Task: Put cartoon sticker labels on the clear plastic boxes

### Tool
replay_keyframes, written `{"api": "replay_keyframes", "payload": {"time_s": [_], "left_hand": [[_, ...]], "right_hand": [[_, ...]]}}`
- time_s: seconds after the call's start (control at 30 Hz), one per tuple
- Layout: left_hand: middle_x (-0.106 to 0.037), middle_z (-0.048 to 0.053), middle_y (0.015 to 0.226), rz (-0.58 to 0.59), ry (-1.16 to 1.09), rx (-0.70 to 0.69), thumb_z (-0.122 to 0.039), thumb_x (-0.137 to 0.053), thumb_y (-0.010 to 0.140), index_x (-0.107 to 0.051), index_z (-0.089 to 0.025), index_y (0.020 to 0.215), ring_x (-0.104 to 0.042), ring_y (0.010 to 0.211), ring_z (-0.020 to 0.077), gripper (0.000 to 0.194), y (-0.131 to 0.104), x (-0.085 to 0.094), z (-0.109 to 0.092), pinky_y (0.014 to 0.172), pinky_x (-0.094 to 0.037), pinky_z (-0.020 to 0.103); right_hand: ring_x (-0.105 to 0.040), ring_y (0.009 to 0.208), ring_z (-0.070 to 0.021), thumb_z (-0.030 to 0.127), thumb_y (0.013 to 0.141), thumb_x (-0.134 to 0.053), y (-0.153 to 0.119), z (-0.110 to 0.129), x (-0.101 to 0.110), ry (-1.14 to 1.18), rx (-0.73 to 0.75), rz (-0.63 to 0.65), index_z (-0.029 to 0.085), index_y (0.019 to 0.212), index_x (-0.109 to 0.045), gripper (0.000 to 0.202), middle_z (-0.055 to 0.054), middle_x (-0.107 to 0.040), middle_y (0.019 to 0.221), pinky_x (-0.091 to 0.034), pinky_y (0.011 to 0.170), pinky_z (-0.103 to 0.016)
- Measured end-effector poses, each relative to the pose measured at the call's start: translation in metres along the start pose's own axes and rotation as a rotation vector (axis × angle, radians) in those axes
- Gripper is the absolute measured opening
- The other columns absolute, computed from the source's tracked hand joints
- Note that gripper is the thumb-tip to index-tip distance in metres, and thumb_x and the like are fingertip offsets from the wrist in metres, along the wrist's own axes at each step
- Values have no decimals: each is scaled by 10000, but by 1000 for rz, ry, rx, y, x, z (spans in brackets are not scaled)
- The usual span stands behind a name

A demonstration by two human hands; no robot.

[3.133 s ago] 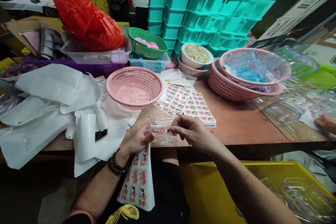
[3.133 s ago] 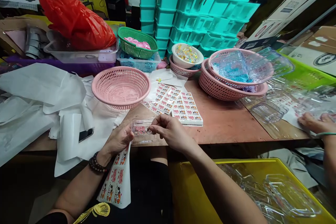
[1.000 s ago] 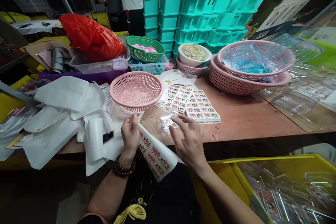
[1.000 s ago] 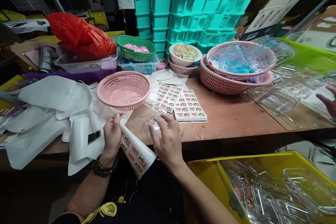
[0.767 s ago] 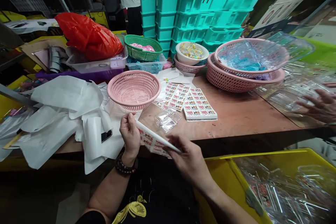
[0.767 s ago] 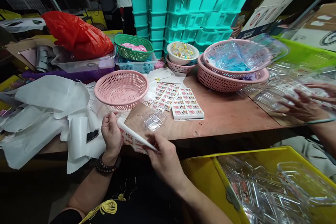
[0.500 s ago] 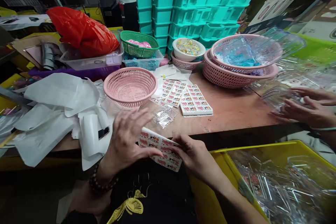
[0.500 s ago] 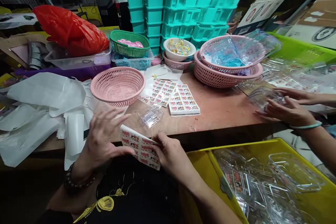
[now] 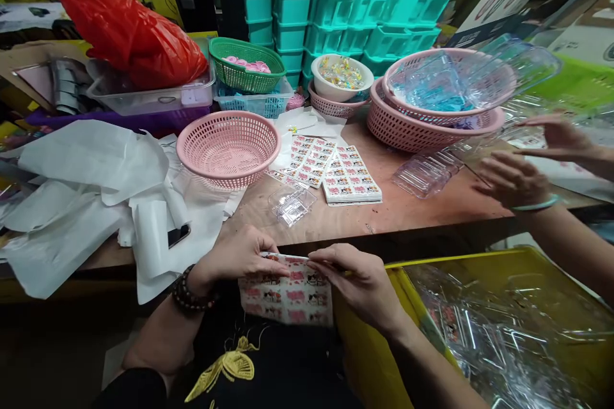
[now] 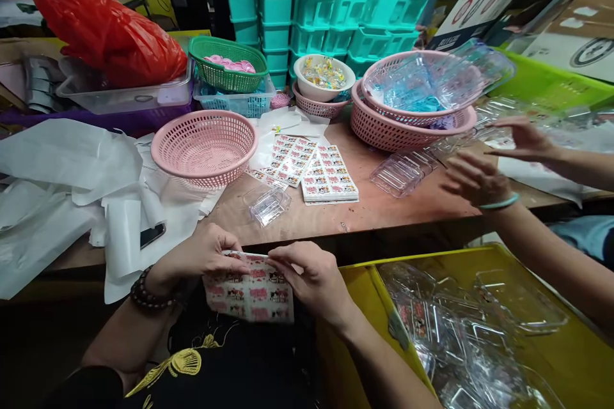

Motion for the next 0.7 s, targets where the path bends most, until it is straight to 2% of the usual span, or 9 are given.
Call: {"api": "replay_keyframes", "payload": {"time_s": [0.1,0.17,0.23,0.3,0.33,0.4,0.5,0.6,0.7], "left_hand": [[-724,30,640,196,-344,148,-451,-878,618,-759,-171,736,-602,497,139,327,4,-11,15,459,-422,227],[-717,33,642,274,-492,179,-458,-890,596,-738,-165,730,-606,503,133,357,7,-17,22,477,-446,233],[-683,17,593,243,-471,164,-469,-847,667,-723,-168,719,-574,471,120,329,9,-18,28,460,-428,226],[-698,24,637,99,-284,49,-424,-761,789,-735,-185,768,-618,535,145,242,10,-14,26,509,-474,247],[-726,41,720,1,-151,-45,-375,-718,839,-743,-195,801,-667,635,172,186,9,-12,21,590,-522,276],[-748,78,970,-192,125,-242,-265,-668,882,-749,-213,843,-703,913,227,104,2,-10,6,819,-557,359],[-645,108,1303,-361,402,-374,-173,-652,882,-731,-218,871,-587,1221,293,92,-8,-17,-8,1027,-481,483],[-524,110,1474,-409,529,-362,-153,-639,888,-707,-215,877,-511,1298,318,93,-8,-24,-6,1052,-463,525],[-449,117,1545,-416,568,-325,-157,-629,899,-693,-207,881,-544,1225,312,83,-4,-28,1,999,-499,518]], "right_hand": [[-707,936,-212,204,925,-589,-14,3,5,-228,242,-130,340,1013,-783,253,-46,-782,1033,-543,894,-420],[-695,969,-220,203,901,-629,-21,2,10,-262,301,-203,391,964,-791,256,-30,-776,1057,-539,901,-435],[-693,922,-224,258,897,-656,-18,-5,21,-110,209,-261,367,898,-797,178,-41,-773,999,-559,836,-412],[-688,839,-219,340,898,-666,-2,-21,33,129,-24,-300,300,867,-781,126,-59,-759,910,-567,759,-385],[-678,784,-208,381,886,-681,10,-29,37,231,-154,-280,265,861,-762,144,-60,-747,860,-563,716,-366],[-623,673,-167,462,819,-739,39,-44,38,351,-351,-160,213,829,-714,251,-42,-708,770,-526,625,-316],[-512,589,-114,567,711,-779,83,-55,28,393,-449,132,178,768,-654,413,-7,-632,702,-432,539,-264],[-442,557,-90,586,684,-771,110,-62,11,365,-484,357,171,727,-623,443,39,-540,623,-368,530,-251],[-458,591,-96,539,678,-769,122,-70,-3,337,-502,458,164,712,-616,407,41,-537,623,-366,575,-261]]}}
Point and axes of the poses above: each hand's wrist, its own y-axis towards the middle knuckle, its own x-axis out of the back of the hand, z = x × y, the point moved 5 cm from there along y, towards the middle knuckle
